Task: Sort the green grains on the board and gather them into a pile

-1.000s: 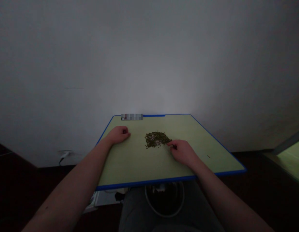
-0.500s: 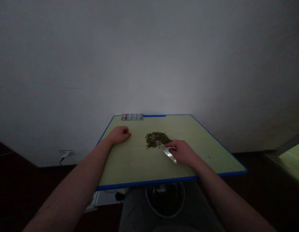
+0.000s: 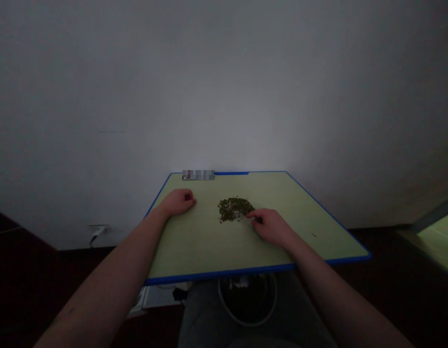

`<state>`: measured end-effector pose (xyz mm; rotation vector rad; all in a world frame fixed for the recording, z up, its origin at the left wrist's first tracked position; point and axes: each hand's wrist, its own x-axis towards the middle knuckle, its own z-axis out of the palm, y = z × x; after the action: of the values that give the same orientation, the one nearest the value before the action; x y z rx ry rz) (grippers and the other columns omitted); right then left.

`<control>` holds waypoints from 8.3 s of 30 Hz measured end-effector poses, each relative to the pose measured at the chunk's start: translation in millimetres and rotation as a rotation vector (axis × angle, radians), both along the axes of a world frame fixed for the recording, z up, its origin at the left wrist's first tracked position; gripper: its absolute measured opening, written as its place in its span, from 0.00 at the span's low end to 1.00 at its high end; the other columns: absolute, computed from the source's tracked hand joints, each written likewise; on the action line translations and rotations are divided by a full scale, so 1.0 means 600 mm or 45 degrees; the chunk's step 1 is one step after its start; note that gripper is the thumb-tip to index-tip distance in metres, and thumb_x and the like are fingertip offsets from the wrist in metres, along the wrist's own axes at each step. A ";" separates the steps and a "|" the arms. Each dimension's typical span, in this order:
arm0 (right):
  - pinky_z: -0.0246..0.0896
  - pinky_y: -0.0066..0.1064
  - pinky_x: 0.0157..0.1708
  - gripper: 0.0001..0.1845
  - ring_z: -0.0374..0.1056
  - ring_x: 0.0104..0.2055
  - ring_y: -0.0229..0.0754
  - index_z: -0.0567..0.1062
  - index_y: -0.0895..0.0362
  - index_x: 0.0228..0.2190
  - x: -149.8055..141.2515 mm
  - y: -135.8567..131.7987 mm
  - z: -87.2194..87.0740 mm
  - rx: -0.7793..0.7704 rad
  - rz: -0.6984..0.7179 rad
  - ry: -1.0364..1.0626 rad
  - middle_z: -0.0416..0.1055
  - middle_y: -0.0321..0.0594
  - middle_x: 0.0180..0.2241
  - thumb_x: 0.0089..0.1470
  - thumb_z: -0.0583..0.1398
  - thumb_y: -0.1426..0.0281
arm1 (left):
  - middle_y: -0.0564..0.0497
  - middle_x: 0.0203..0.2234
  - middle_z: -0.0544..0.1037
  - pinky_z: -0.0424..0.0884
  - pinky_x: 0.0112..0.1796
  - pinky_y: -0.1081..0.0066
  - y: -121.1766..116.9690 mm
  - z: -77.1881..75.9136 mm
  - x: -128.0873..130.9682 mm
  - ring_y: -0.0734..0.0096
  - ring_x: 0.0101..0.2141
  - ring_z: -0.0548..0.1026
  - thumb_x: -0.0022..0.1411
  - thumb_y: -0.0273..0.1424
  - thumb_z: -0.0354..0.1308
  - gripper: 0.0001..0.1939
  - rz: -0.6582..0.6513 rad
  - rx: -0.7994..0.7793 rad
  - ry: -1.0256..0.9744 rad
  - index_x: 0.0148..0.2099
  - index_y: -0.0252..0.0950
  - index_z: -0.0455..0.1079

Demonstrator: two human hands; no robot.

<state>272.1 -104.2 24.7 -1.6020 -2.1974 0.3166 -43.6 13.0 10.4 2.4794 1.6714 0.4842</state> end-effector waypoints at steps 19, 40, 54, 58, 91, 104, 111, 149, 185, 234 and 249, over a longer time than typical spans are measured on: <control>0.60 0.31 0.43 0.19 0.69 0.41 0.41 0.76 0.55 0.40 -0.008 0.003 -0.002 0.003 -0.063 -0.004 0.74 0.40 0.40 0.48 0.52 0.74 | 0.52 0.22 0.70 0.56 0.25 0.73 0.002 0.000 0.000 0.74 0.23 0.65 0.51 0.40 0.50 0.13 -0.031 0.022 0.001 0.26 0.35 0.65; 0.59 0.28 0.39 0.20 0.68 0.37 0.39 0.73 0.56 0.43 -0.020 0.006 0.006 -0.001 0.017 0.021 0.74 0.39 0.37 0.46 0.53 0.75 | 0.52 0.21 0.70 0.56 0.25 0.73 -0.002 0.003 0.001 0.74 0.24 0.65 0.51 0.40 0.50 0.13 -0.022 0.005 -0.010 0.27 0.35 0.65; 0.59 0.28 0.36 0.23 0.68 0.34 0.40 0.73 0.55 0.44 -0.029 0.009 0.023 -0.097 0.166 -0.088 0.75 0.39 0.33 0.43 0.54 0.75 | 0.51 0.22 0.71 0.57 0.26 0.72 -0.003 0.002 0.001 0.73 0.24 0.65 0.51 0.41 0.49 0.14 -0.010 -0.002 0.005 0.27 0.35 0.67; 0.57 0.27 0.31 0.24 0.67 0.29 0.38 0.73 0.54 0.44 -0.025 -0.001 0.023 -0.131 0.143 -0.099 0.74 0.38 0.29 0.42 0.54 0.76 | 0.51 0.23 0.71 0.57 0.26 0.73 -0.004 0.003 0.002 0.73 0.24 0.65 0.51 0.41 0.49 0.14 0.005 -0.010 0.014 0.28 0.35 0.67; 0.59 0.32 0.42 0.23 0.68 0.42 0.45 0.73 0.58 0.44 -0.008 0.000 0.007 -0.007 -0.118 -0.175 0.73 0.45 0.41 0.45 0.52 0.74 | 0.51 0.22 0.70 0.55 0.25 0.72 -0.001 0.003 0.001 0.74 0.23 0.64 0.51 0.41 0.50 0.14 -0.031 0.011 -0.001 0.27 0.35 0.66; 0.57 0.32 0.46 0.21 0.66 0.46 0.45 0.72 0.57 0.45 -0.026 0.002 0.015 0.015 0.017 -0.225 0.71 0.43 0.45 0.48 0.52 0.73 | 0.51 0.22 0.71 0.56 0.25 0.73 -0.002 0.003 0.001 0.73 0.24 0.65 0.51 0.41 0.49 0.14 -0.025 0.017 0.018 0.27 0.35 0.66; 0.56 0.32 0.47 0.22 0.66 0.46 0.43 0.72 0.56 0.45 -0.041 0.026 0.014 0.021 0.115 -0.216 0.71 0.41 0.45 0.46 0.53 0.75 | 0.52 0.22 0.71 0.56 0.25 0.73 -0.002 0.002 0.000 0.74 0.24 0.65 0.51 0.40 0.50 0.13 -0.033 -0.005 -0.009 0.27 0.35 0.66; 0.58 0.30 0.40 0.22 0.68 0.40 0.42 0.73 0.54 0.43 -0.037 0.027 0.027 -0.001 0.175 -0.228 0.73 0.39 0.41 0.45 0.53 0.76 | 0.51 0.21 0.71 0.56 0.25 0.73 -0.002 0.002 -0.003 0.73 0.23 0.65 0.51 0.41 0.49 0.14 -0.017 -0.004 0.003 0.27 0.35 0.67; 0.56 0.32 0.45 0.21 0.65 0.45 0.42 0.71 0.54 0.46 -0.088 0.058 0.024 0.091 0.423 -0.248 0.71 0.41 0.44 0.49 0.53 0.75 | 0.51 0.21 0.71 0.57 0.26 0.73 -0.004 0.008 0.005 0.73 0.24 0.66 0.50 0.41 0.50 0.14 -0.004 -0.021 0.014 0.27 0.35 0.67; 0.55 0.32 0.42 0.18 0.65 0.43 0.44 0.70 0.57 0.44 -0.135 0.067 0.028 0.138 0.250 -0.372 0.70 0.47 0.42 0.50 0.52 0.75 | 0.51 0.22 0.71 0.56 0.25 0.73 -0.003 0.010 0.005 0.74 0.23 0.65 0.51 0.40 0.50 0.13 -0.020 0.018 0.021 0.27 0.35 0.66; 0.57 0.31 0.40 0.20 0.65 0.39 0.42 0.74 0.51 0.40 -0.165 0.089 0.038 0.148 0.757 -0.352 0.71 0.42 0.37 0.47 0.53 0.78 | 0.51 0.22 0.72 0.56 0.26 0.73 -0.006 0.013 0.010 0.74 0.23 0.65 0.51 0.40 0.50 0.14 0.005 0.004 0.036 0.28 0.35 0.68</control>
<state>173.0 -51.0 47.2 -0.9446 -2.8196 0.1281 -37.9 9.5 18.3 2.4973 1.6872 0.4548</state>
